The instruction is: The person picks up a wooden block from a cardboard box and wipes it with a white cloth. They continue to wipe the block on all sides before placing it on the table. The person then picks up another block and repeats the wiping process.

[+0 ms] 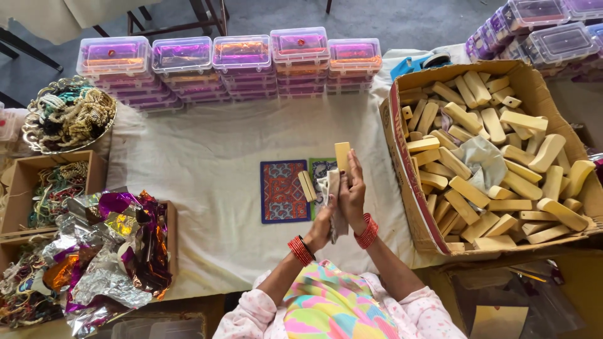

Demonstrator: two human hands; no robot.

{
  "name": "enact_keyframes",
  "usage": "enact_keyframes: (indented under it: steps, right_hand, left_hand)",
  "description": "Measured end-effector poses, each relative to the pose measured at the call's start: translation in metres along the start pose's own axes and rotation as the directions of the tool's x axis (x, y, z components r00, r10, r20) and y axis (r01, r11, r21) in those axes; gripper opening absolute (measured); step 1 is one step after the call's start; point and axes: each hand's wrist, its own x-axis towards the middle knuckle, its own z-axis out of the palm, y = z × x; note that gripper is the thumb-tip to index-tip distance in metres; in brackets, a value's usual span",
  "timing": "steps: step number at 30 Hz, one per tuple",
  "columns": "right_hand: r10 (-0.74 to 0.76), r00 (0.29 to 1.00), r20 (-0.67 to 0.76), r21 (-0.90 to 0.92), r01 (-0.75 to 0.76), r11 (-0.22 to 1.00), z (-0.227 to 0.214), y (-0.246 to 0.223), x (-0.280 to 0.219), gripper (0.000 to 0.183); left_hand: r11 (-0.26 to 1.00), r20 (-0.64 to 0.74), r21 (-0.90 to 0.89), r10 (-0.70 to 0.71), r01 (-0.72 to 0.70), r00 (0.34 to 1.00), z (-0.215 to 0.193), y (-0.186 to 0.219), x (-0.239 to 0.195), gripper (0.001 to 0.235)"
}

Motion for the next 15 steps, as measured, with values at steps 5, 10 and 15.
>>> enact_keyframes:
  steps: [5,10,15]
  right_hand:
    - [-0.002,0.998,0.060,-0.069,0.006,0.998,0.005,-0.005,-0.049,0.057]
    - [-0.008,0.992,0.125,-0.036,0.013,0.999,0.014,-0.001,-0.079,0.058]
    - [-0.076,0.996,0.048,-0.104,0.080,0.991,0.009,0.009,-0.006,0.056]
  left_hand:
    - [0.995,-0.048,-0.093,-0.026,0.022,0.998,-0.026,0.012,0.014,0.071]
    - [0.983,-0.206,-0.186,-0.038,-0.001,0.978,-0.050,0.012,0.023,0.081]
    - [0.992,-0.092,-0.129,0.003,-0.015,0.996,-0.017,-0.012,0.018,0.074]
